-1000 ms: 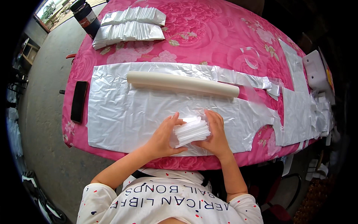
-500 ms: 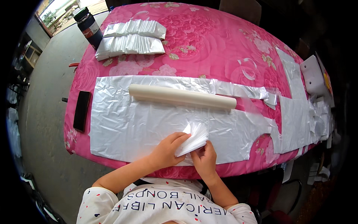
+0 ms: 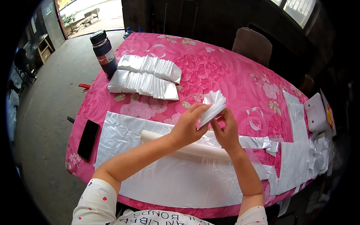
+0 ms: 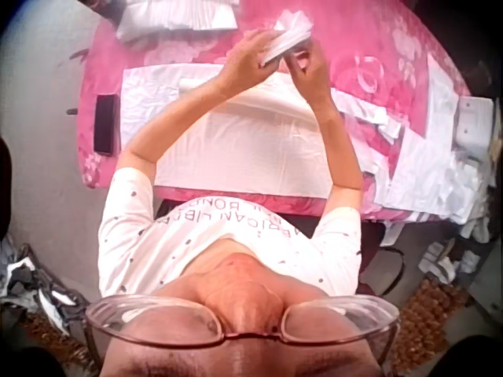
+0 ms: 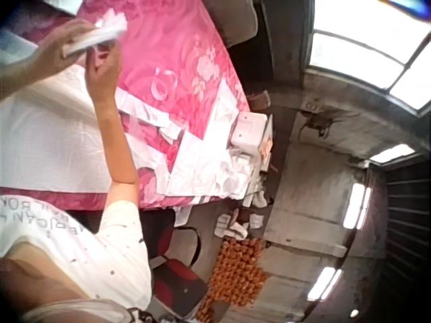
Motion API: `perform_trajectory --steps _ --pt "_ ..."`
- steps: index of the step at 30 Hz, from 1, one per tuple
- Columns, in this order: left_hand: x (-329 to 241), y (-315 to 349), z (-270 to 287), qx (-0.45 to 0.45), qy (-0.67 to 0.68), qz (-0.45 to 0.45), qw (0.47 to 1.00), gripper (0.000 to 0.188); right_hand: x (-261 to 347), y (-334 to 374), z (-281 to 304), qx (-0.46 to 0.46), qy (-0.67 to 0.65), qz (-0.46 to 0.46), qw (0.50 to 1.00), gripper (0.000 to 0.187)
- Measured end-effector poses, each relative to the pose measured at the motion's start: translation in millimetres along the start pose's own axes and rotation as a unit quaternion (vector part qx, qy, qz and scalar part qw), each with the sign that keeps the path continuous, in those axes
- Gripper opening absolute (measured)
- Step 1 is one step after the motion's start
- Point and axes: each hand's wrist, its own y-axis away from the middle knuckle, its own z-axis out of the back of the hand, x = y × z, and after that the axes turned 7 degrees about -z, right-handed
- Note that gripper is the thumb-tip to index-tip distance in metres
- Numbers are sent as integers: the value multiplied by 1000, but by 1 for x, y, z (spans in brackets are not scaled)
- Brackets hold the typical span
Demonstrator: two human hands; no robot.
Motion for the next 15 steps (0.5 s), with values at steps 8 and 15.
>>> perform_trajectory --steps 8,15 --pt "131 -67 -11 -151 -9 166 974 42 -76 -145 -39 89 54 21 994 34" --pt "185 -69 4 -173 -36 308 935 56 -102 -161 -91 137 105 61 983 60"
